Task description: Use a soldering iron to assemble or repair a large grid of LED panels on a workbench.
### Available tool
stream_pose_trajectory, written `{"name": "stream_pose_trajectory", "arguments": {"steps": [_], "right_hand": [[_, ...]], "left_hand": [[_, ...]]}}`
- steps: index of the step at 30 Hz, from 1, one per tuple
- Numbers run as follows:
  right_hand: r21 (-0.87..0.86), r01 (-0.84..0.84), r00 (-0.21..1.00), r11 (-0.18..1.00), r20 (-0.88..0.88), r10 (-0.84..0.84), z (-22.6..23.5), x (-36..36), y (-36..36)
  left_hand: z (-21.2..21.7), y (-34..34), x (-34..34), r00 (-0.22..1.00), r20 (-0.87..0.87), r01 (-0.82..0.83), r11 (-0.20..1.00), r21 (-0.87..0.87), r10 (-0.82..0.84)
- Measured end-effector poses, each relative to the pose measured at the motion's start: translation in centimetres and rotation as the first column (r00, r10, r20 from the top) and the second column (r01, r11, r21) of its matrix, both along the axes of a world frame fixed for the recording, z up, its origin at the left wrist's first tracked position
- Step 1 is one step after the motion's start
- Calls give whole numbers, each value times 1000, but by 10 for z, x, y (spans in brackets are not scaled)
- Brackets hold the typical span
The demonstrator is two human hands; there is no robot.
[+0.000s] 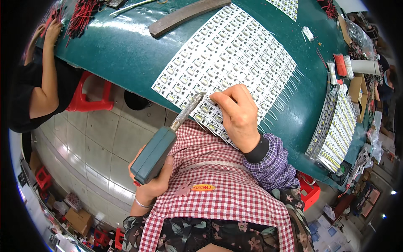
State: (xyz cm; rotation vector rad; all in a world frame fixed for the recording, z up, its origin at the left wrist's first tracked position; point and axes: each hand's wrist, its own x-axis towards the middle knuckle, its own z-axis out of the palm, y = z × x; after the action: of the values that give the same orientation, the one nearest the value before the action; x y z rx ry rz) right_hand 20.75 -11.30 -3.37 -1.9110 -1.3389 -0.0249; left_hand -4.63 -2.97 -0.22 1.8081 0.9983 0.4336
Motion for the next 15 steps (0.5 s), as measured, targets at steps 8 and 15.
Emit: {"name": "stream_pose_trajectory", "arguments": {"steps": [8, 15], "right_hand": [[-8, 5, 1000, 1000, 10, -5, 1, -1, 0], [3, 56, 984, 998, 168, -55, 16, -6, -6]], "left_hand": [[-6, -3, -9, 999, 41, -22, 998, 51, 20], [-9, -4, -9, 998, 53, -32, 995, 90, 27]]}}
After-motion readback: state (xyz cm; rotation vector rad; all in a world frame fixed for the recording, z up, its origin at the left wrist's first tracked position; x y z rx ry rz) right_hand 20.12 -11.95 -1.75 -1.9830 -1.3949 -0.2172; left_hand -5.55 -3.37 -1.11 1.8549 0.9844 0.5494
